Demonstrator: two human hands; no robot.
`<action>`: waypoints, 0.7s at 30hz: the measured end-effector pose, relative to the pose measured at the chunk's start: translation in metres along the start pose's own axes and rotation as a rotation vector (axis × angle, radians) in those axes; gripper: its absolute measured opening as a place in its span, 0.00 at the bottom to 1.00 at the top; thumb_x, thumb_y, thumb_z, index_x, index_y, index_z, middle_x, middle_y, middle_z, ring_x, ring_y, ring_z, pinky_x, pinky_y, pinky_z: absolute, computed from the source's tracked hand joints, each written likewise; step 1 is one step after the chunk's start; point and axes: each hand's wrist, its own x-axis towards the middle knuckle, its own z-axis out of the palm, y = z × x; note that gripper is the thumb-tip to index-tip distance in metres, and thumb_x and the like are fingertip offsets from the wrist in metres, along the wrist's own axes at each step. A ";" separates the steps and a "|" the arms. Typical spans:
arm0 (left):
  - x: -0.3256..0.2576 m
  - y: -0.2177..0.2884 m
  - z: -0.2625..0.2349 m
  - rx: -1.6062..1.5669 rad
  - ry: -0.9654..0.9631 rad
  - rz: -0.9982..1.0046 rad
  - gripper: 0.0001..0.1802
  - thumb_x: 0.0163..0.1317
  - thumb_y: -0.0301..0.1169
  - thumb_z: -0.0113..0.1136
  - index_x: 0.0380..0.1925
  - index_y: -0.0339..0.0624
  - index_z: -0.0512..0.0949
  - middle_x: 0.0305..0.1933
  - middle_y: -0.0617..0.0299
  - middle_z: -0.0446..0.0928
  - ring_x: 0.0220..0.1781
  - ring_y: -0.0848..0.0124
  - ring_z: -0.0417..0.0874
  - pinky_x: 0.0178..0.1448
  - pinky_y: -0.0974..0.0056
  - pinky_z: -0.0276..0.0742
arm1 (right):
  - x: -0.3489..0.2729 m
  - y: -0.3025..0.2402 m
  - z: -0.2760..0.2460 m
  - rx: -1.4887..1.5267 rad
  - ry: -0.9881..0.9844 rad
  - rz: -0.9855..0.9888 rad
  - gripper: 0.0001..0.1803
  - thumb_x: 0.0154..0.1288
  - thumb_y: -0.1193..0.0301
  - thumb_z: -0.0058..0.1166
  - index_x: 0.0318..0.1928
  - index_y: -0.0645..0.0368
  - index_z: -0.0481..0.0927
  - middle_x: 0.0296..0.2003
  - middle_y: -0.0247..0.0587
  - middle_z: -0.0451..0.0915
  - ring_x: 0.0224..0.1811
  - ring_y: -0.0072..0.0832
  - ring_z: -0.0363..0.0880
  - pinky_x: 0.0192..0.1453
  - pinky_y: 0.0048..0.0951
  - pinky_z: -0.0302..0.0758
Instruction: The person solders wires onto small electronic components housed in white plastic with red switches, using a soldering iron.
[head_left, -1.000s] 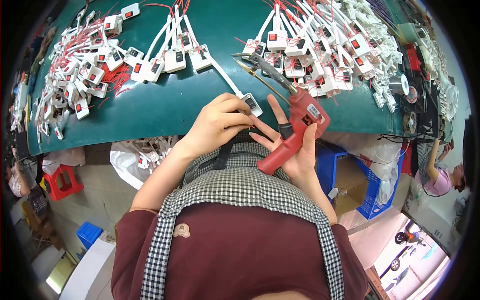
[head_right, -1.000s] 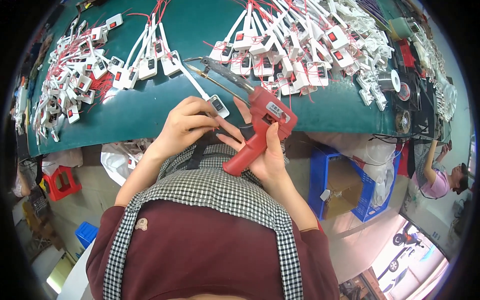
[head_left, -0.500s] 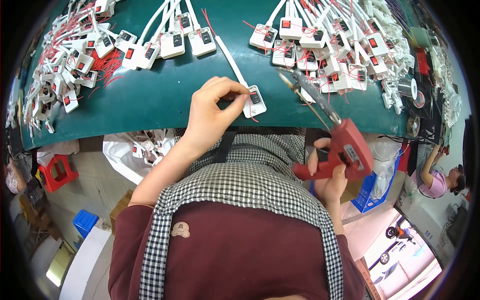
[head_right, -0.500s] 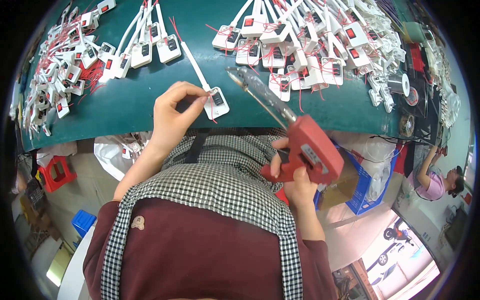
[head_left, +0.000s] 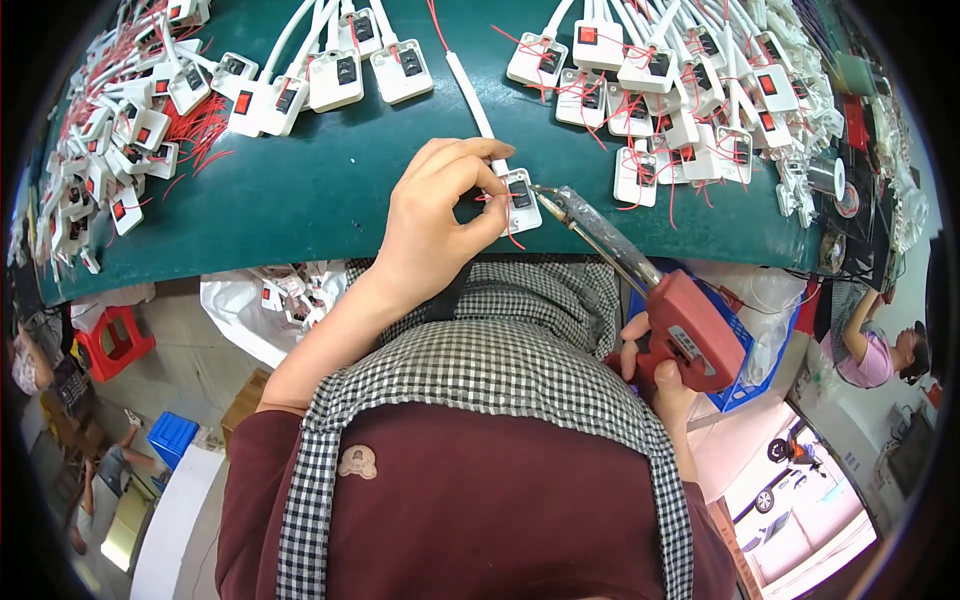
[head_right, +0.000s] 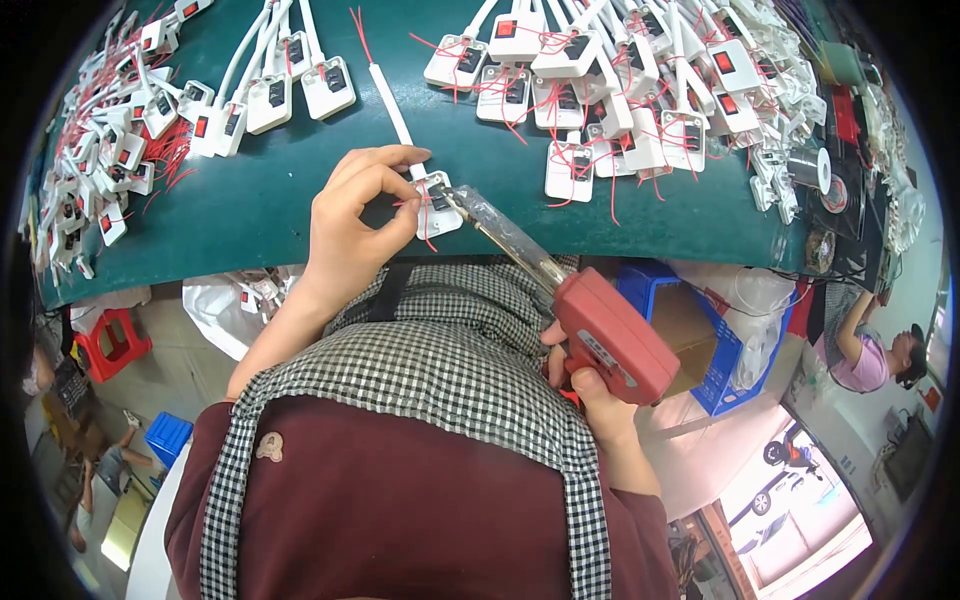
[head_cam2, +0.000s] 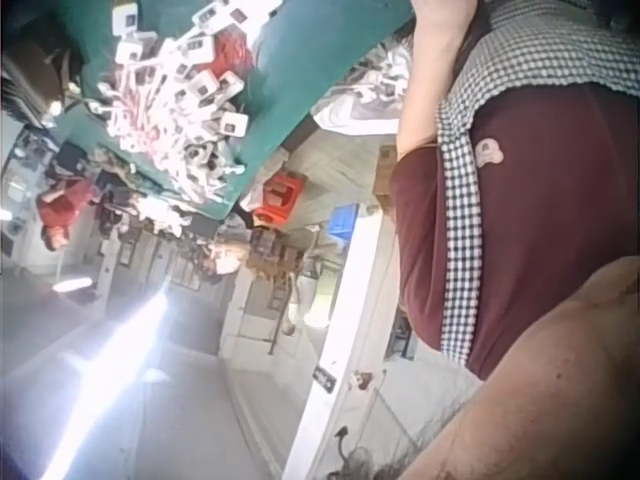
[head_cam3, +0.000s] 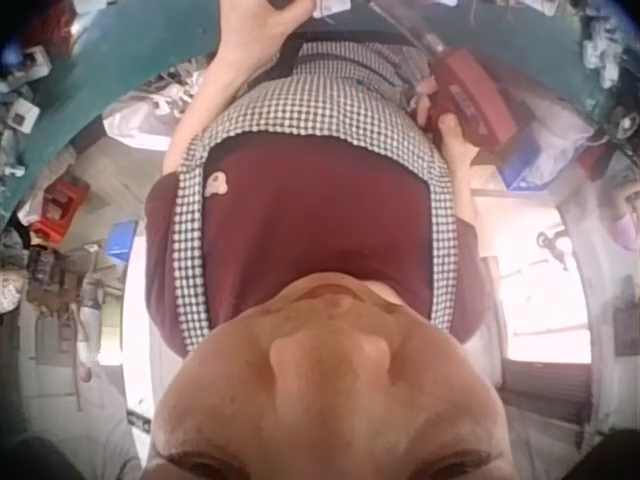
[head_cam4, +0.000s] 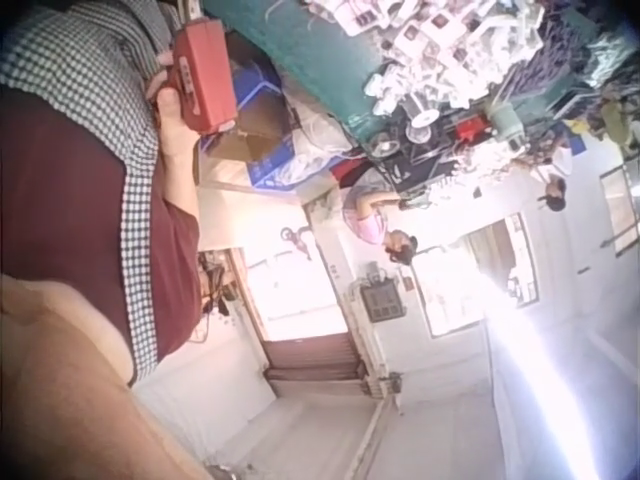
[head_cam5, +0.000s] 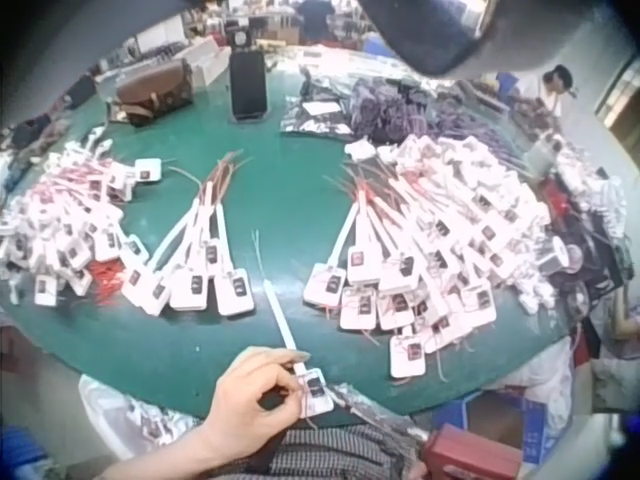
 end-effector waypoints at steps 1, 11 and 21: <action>0.000 0.000 0.000 0.010 0.004 0.006 0.07 0.43 0.21 0.61 0.21 0.38 0.72 0.42 0.59 0.78 0.41 0.63 0.76 0.44 0.63 0.72 | 0.000 0.001 0.000 -0.008 -0.011 -0.012 0.35 0.55 0.54 0.59 0.55 0.68 0.66 0.41 0.47 0.75 0.24 0.23 0.71 0.28 0.22 0.68; 0.000 0.000 0.000 0.008 -0.016 0.003 0.07 0.41 0.21 0.62 0.20 0.39 0.72 0.43 0.60 0.78 0.42 0.63 0.76 0.45 0.63 0.72 | -0.001 0.005 -0.001 -0.034 0.027 0.027 0.30 0.55 0.55 0.59 0.47 0.69 0.70 0.31 0.41 0.74 0.23 0.22 0.70 0.28 0.23 0.68; 0.000 0.002 0.001 0.003 -0.019 -0.003 0.07 0.41 0.21 0.62 0.20 0.39 0.72 0.43 0.60 0.78 0.43 0.63 0.76 0.46 0.63 0.72 | -0.002 0.008 -0.004 -0.030 0.008 0.077 0.30 0.55 0.54 0.60 0.45 0.69 0.71 0.28 0.41 0.74 0.23 0.24 0.71 0.28 0.23 0.68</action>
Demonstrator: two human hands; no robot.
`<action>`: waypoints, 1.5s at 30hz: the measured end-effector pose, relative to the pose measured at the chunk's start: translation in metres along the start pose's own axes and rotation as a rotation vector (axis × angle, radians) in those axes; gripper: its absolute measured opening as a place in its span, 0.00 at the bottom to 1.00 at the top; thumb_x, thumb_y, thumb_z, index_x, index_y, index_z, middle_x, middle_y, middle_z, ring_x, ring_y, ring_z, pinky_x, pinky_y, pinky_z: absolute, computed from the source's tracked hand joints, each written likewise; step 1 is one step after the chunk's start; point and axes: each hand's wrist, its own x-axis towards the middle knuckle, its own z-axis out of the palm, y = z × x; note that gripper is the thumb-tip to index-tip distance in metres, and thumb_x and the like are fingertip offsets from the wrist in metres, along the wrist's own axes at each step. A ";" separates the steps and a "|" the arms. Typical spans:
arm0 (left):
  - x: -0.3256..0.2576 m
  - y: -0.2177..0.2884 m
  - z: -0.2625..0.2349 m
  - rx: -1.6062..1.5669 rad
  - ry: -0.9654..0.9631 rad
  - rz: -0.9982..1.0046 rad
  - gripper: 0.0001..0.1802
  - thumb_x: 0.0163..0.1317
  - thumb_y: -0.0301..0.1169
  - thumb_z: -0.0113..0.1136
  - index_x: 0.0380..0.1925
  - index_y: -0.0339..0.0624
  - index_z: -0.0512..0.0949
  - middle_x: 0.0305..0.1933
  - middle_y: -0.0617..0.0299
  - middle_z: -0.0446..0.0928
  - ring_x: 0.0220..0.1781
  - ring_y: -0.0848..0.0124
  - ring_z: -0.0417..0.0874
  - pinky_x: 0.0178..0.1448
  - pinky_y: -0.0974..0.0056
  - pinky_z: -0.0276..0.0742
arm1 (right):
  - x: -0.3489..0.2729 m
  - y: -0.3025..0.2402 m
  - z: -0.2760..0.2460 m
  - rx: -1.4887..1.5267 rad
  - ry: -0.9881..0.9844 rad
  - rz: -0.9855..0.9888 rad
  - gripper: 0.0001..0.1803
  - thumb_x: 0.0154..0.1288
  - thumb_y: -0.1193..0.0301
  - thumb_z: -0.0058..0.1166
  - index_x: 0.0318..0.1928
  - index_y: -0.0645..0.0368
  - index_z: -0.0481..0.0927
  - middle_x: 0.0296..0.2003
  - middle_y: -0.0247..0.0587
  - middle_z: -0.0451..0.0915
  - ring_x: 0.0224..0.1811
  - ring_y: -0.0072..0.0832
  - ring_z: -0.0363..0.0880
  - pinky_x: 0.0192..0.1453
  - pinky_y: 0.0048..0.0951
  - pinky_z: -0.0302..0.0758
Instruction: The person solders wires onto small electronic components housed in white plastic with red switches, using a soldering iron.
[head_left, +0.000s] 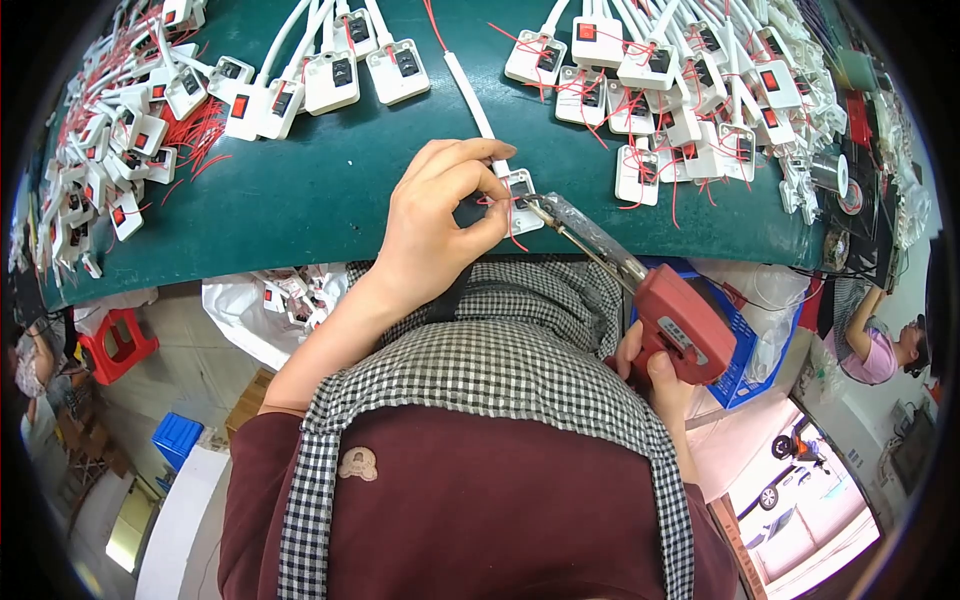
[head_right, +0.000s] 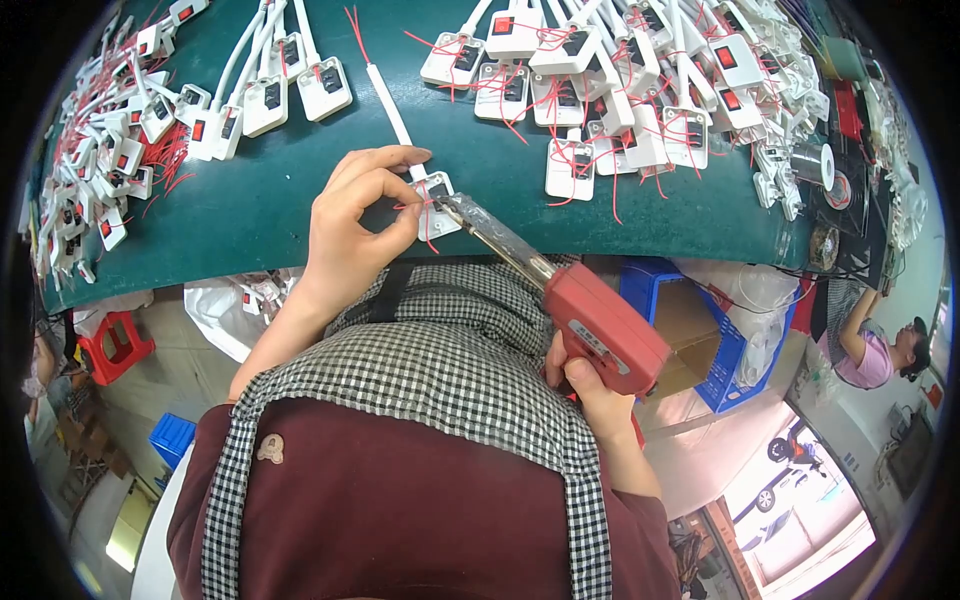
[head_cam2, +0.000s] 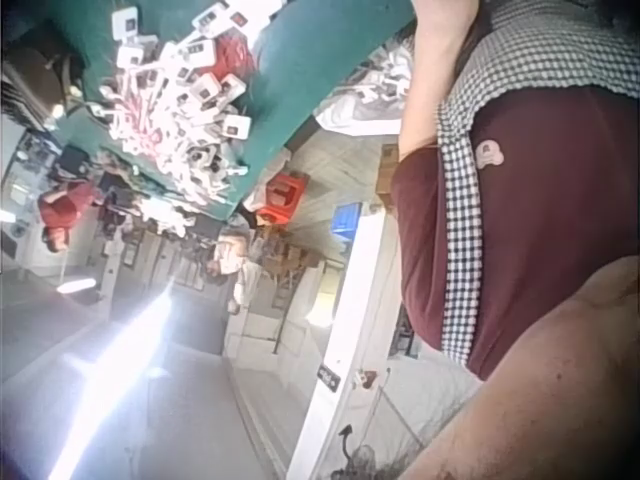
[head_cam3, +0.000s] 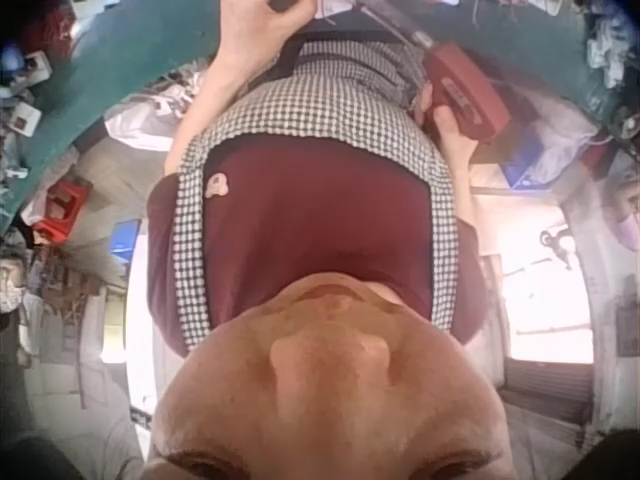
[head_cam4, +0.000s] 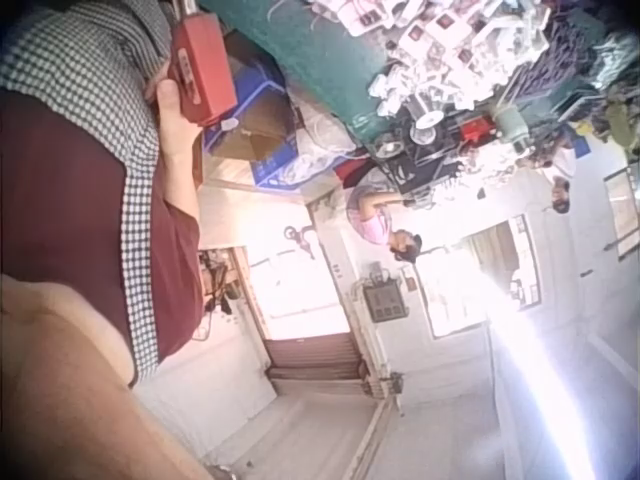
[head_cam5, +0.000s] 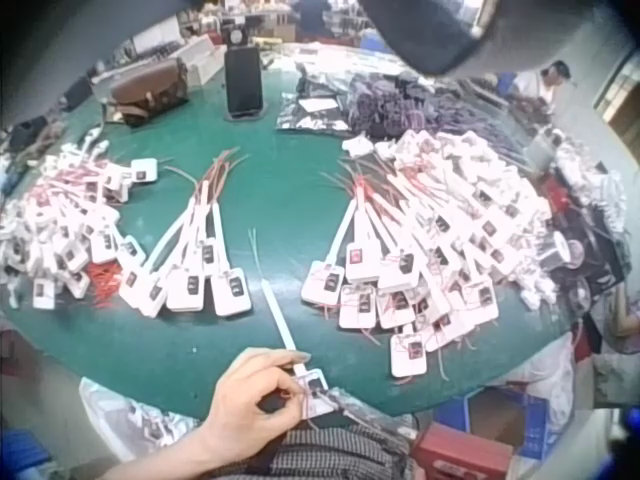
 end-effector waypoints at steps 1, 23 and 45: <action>0.000 0.000 0.000 0.007 0.001 0.010 0.07 0.41 0.21 0.62 0.20 0.39 0.73 0.43 0.60 0.78 0.43 0.63 0.76 0.46 0.63 0.72 | 0.001 -0.003 0.004 0.018 0.019 -0.033 0.32 0.55 0.54 0.60 0.48 0.69 0.69 0.32 0.45 0.75 0.23 0.24 0.71 0.27 0.23 0.69; -0.012 -0.022 -0.074 0.471 0.467 0.142 0.05 0.43 0.23 0.62 0.22 0.42 0.75 0.28 0.60 0.77 0.34 0.61 0.76 0.39 0.61 0.71 | 0.000 0.015 -0.007 -0.008 0.177 -0.255 0.41 0.58 0.51 0.54 0.58 0.71 0.57 0.43 0.51 0.73 0.15 0.21 0.65 0.14 0.18 0.60; -0.013 -0.061 -0.169 0.540 0.367 -0.151 0.06 0.51 0.20 0.60 0.31 0.36 0.78 0.31 0.58 0.78 0.35 0.68 0.78 0.42 0.68 0.72 | -0.003 -0.008 0.013 -0.088 0.250 -0.103 0.44 0.50 0.41 0.57 0.49 0.71 0.66 0.37 0.44 0.74 0.19 0.20 0.70 0.20 0.19 0.66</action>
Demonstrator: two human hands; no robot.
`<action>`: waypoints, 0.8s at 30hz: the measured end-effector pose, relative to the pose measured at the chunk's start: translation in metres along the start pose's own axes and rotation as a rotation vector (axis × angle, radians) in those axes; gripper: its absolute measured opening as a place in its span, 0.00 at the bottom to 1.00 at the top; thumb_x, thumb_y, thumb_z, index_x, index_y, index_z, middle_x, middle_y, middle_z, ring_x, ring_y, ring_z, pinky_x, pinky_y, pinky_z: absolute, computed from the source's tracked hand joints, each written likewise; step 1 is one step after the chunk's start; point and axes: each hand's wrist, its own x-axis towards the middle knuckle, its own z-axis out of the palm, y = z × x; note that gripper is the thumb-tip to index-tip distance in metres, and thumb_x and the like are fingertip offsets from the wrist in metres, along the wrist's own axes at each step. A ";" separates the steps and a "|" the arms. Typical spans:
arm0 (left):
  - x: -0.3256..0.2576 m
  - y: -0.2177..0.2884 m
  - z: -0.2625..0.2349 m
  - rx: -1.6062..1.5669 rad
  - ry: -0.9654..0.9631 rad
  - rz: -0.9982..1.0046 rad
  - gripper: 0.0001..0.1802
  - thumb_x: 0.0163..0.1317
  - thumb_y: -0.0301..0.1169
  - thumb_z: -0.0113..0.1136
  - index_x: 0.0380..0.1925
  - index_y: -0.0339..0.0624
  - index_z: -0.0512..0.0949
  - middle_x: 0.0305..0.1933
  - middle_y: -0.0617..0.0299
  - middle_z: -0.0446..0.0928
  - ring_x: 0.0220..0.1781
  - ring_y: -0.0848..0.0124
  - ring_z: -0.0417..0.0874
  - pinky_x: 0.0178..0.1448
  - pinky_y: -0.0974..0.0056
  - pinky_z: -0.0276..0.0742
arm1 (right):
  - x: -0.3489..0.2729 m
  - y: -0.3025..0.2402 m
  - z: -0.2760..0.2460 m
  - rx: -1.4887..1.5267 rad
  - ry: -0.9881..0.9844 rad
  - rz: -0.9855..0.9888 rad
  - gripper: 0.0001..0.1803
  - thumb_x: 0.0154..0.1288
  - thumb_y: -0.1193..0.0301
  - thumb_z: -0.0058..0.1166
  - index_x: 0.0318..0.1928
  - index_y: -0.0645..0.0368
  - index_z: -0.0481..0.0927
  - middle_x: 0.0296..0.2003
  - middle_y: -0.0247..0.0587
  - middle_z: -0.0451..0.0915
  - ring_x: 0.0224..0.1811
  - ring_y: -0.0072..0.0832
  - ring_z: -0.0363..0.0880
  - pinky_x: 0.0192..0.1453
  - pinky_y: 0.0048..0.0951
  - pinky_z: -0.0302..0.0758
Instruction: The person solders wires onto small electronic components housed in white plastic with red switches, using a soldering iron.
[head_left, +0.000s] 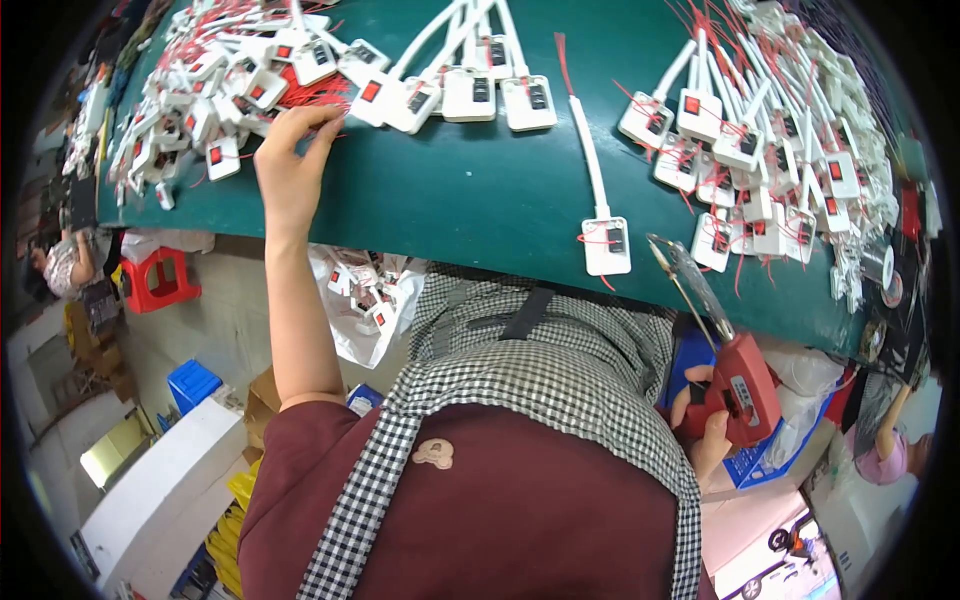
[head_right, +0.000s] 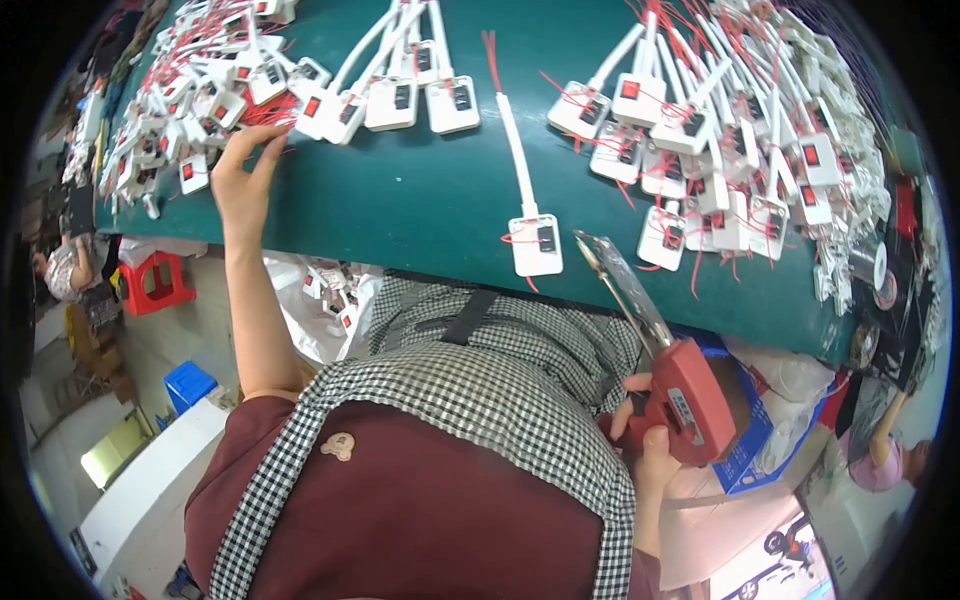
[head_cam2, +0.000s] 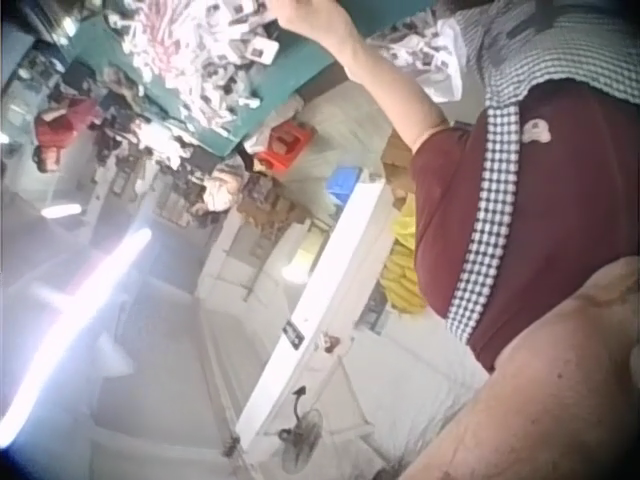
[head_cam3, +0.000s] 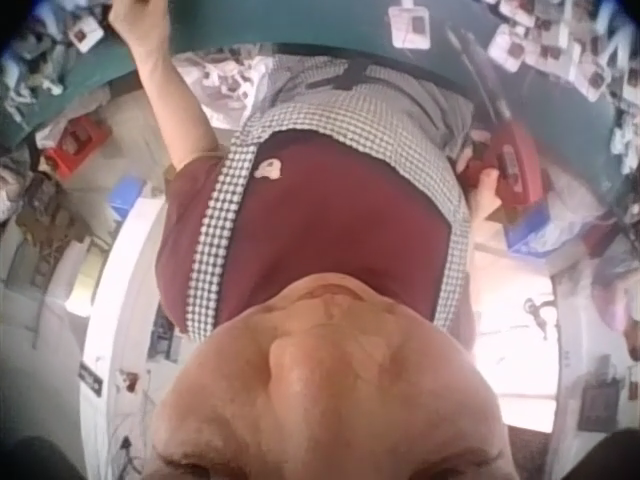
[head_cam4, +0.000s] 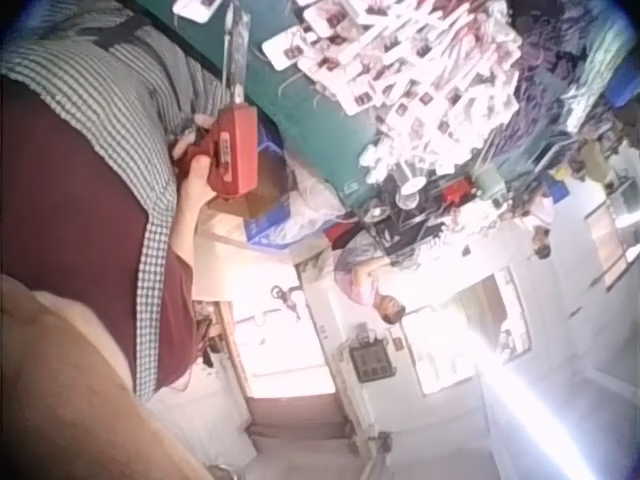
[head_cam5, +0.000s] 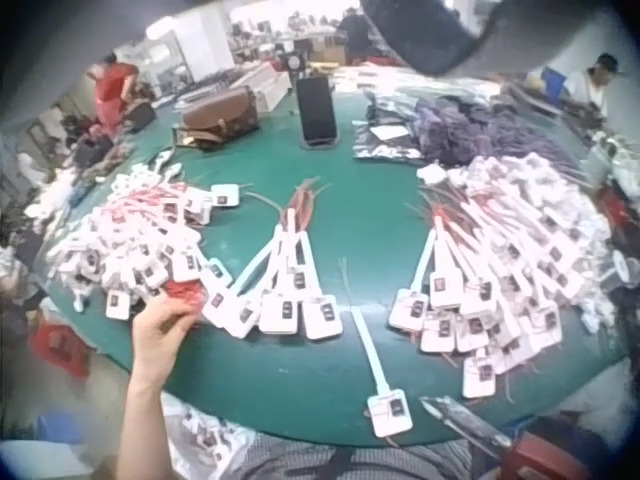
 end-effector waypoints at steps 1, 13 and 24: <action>-0.002 0.013 0.005 -0.074 -0.030 0.041 0.05 0.50 0.20 0.60 0.30 0.36 0.79 0.31 0.58 0.78 0.35 0.68 0.78 0.42 0.68 0.72 | -0.001 0.004 -0.007 0.012 -0.048 -0.007 0.43 0.52 0.43 0.57 0.51 0.71 0.66 0.38 0.47 0.74 0.20 0.20 0.71 0.22 0.20 0.67; -0.044 0.144 0.095 -0.275 -0.414 0.351 0.07 0.43 0.24 0.61 0.22 0.43 0.72 0.42 0.63 0.77 0.53 0.63 0.73 0.55 0.54 0.65 | 0.001 0.001 -0.012 0.137 -0.154 0.055 0.40 0.54 0.51 0.60 0.56 0.69 0.63 0.43 0.54 0.74 0.22 0.24 0.71 0.26 0.24 0.71; -0.053 0.157 0.096 -0.114 -0.407 0.315 0.07 0.45 0.24 0.62 0.22 0.45 0.73 0.43 0.67 0.79 0.58 0.64 0.72 0.65 0.37 0.45 | 0.002 0.003 -0.015 0.144 -0.214 0.062 0.35 0.56 0.53 0.59 0.54 0.68 0.67 0.40 0.47 0.75 0.23 0.23 0.71 0.28 0.22 0.69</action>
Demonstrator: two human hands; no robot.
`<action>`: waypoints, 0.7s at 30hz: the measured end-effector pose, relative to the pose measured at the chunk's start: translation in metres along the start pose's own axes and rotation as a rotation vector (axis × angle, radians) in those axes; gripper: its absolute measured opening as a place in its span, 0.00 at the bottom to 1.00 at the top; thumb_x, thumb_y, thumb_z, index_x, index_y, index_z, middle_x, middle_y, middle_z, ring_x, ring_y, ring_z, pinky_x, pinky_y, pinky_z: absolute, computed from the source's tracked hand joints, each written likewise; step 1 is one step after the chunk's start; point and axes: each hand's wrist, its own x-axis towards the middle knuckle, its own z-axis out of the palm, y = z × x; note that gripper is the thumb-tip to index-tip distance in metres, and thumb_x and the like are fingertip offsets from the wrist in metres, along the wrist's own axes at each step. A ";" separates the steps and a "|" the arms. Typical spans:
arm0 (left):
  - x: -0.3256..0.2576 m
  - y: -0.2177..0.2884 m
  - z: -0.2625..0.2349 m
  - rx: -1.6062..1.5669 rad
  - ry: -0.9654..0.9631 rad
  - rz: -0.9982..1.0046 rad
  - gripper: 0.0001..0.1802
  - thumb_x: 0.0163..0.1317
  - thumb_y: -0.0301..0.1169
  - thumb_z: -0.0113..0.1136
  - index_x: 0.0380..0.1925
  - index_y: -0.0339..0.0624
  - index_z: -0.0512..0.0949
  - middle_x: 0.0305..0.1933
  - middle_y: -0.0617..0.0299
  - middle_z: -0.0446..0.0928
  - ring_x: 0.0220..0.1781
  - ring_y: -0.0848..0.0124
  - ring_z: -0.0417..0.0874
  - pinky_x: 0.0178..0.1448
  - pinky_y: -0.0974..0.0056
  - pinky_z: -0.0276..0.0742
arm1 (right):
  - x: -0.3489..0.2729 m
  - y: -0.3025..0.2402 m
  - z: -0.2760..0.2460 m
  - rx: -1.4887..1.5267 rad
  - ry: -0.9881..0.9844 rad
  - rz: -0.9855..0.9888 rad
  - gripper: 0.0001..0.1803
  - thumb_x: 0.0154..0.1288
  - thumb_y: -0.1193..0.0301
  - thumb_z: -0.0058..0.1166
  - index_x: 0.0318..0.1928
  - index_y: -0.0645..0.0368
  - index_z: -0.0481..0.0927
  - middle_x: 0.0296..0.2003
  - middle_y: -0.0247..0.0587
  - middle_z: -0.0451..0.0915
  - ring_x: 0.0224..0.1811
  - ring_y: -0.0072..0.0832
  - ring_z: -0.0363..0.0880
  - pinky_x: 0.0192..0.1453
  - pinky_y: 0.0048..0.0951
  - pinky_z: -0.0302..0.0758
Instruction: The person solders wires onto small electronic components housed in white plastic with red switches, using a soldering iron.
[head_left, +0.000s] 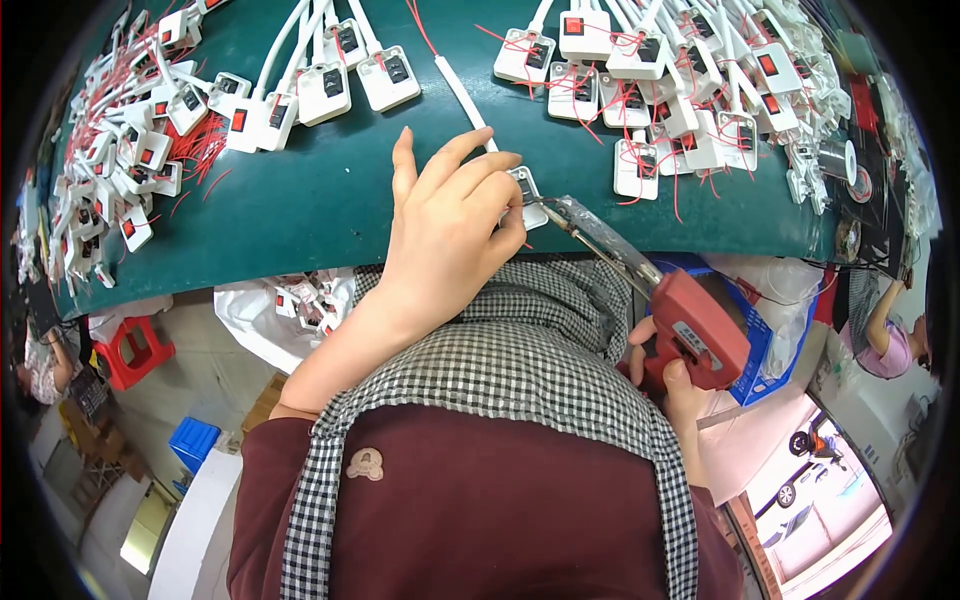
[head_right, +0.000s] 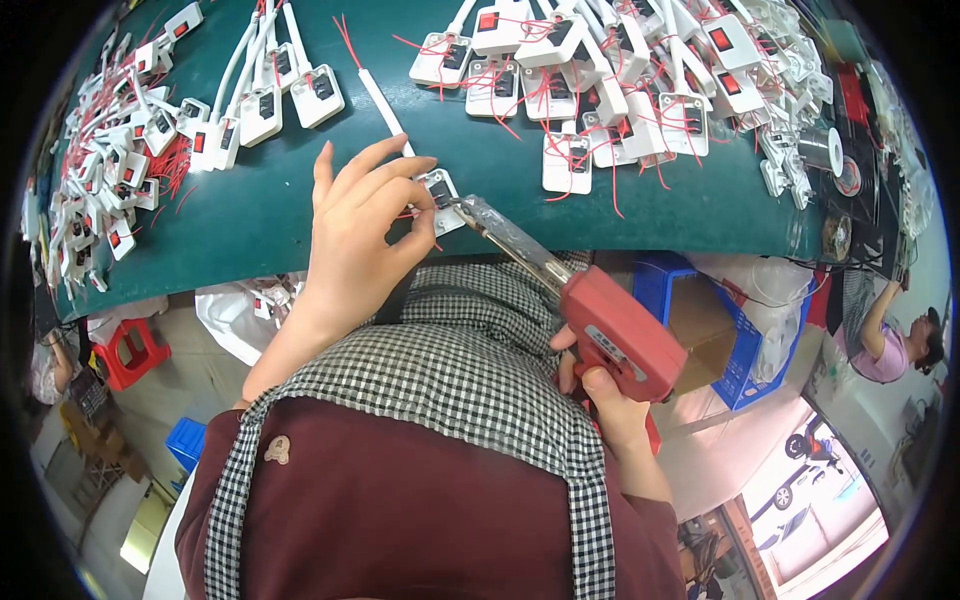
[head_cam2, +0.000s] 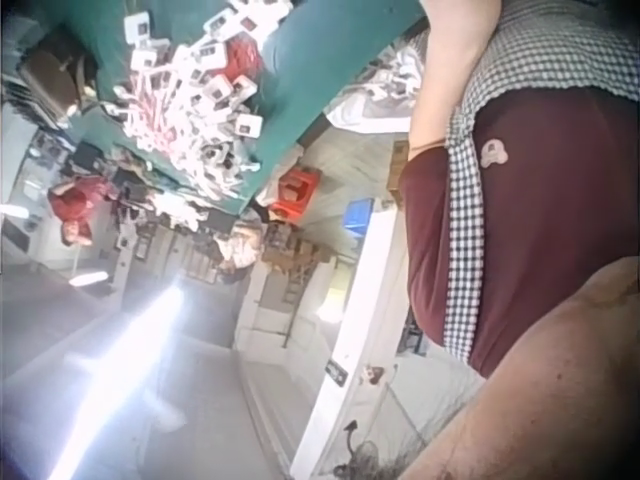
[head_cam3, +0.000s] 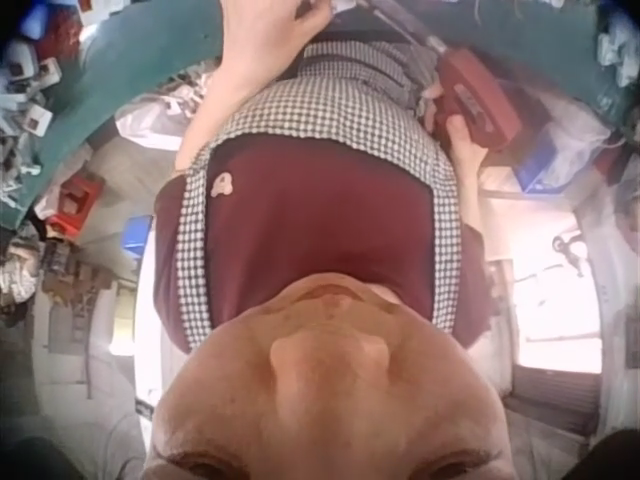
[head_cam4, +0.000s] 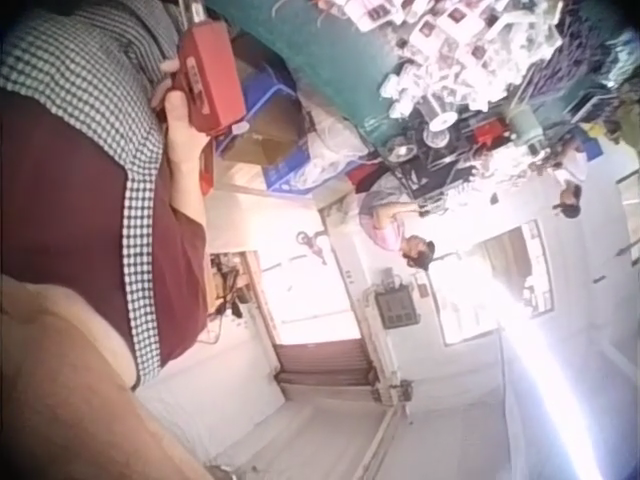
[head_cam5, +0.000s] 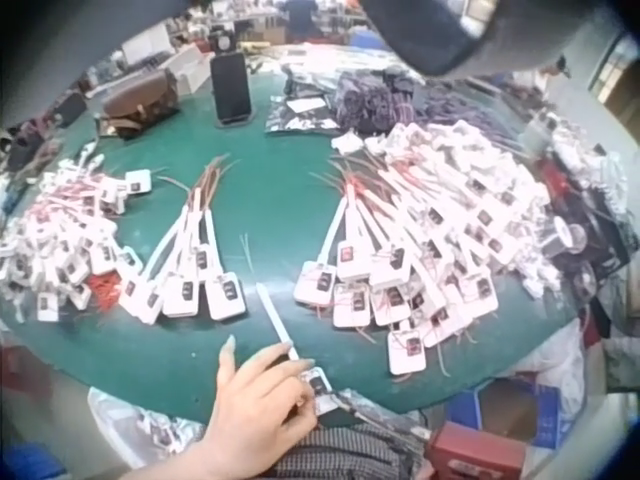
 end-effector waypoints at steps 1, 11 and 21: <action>0.000 0.000 0.001 -0.001 -0.001 0.001 0.07 0.45 0.24 0.62 0.22 0.45 0.73 0.43 0.67 0.79 0.58 0.64 0.72 0.65 0.37 0.45 | 0.001 0.000 0.000 0.000 0.002 0.000 0.35 0.56 0.53 0.59 0.54 0.68 0.67 0.40 0.47 0.75 0.23 0.23 0.71 0.28 0.22 0.69; 0.000 -0.001 0.001 0.024 0.012 0.016 0.07 0.45 0.25 0.62 0.22 0.46 0.73 0.41 0.68 0.78 0.57 0.63 0.73 0.65 0.39 0.44 | 0.003 0.000 0.001 -0.043 -0.022 0.047 0.30 0.54 0.50 0.59 0.43 0.67 0.71 0.30 0.39 0.74 0.22 0.21 0.70 0.26 0.20 0.64; 0.000 0.000 0.002 0.027 0.022 0.015 0.07 0.43 0.24 0.62 0.21 0.46 0.73 0.41 0.69 0.78 0.56 0.64 0.73 0.65 0.39 0.44 | 0.000 0.009 -0.008 -0.055 -0.057 0.076 0.30 0.54 0.51 0.60 0.42 0.67 0.71 0.28 0.39 0.74 0.22 0.21 0.70 0.26 0.21 0.66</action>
